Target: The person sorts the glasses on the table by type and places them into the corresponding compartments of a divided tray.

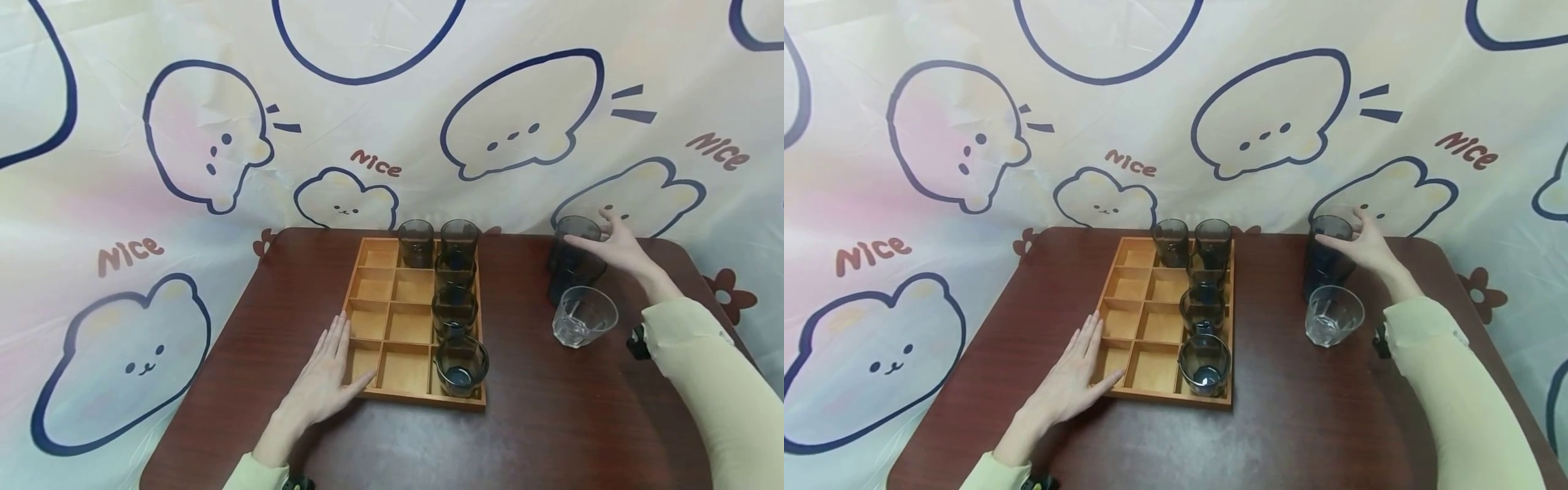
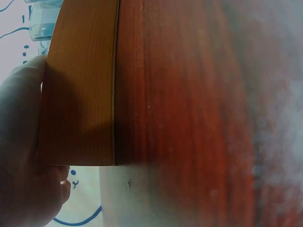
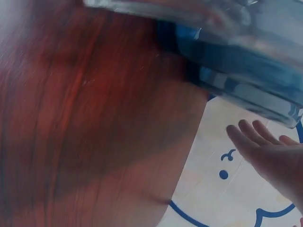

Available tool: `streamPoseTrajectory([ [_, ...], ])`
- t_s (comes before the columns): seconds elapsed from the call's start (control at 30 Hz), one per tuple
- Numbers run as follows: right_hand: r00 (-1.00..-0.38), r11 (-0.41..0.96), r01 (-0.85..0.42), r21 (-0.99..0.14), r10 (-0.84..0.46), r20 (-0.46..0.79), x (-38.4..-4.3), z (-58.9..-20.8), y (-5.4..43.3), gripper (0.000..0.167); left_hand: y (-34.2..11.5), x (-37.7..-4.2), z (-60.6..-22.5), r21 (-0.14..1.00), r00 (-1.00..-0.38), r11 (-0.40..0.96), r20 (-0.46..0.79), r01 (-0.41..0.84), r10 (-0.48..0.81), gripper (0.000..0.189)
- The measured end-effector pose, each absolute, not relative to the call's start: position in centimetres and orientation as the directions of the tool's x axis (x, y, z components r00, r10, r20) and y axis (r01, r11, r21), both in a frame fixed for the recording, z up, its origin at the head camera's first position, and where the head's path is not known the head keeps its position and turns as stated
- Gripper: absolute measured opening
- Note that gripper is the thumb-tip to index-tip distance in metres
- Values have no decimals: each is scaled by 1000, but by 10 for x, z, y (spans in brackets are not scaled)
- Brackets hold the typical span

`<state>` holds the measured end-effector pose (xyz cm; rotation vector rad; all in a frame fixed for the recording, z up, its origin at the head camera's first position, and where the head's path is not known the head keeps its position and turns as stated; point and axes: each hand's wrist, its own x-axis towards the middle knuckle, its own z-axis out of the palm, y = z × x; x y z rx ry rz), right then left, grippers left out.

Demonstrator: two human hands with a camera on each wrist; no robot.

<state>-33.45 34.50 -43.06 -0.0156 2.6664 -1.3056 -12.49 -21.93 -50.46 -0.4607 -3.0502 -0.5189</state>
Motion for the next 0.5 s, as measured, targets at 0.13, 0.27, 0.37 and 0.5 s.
streamPoseTrajectory([
  [0.13, -967, 566, 136, -813, -104, -235, -340, -428, 341, 117, -219, -125, -505, 324, -959, 904, 48, 279, 279, 108],
  [0.27, -939, 546, 208, -812, -120, -321, -344, -428, 338, 116, -219, -125, -504, 325, -961, 906, 40, 273, 275, 108],
  [0.37, -927, 523, 249, -815, -114, -356, -345, -429, 336, 114, -219, -125, -504, 327, -961, 905, 42, 272, 274, 108],
  [0.5, -935, 500, 242, -831, -108, -337, -347, -429, 332, 110, -219, -125, -503, 329, -961, 904, 47, 274, 274, 108],
])
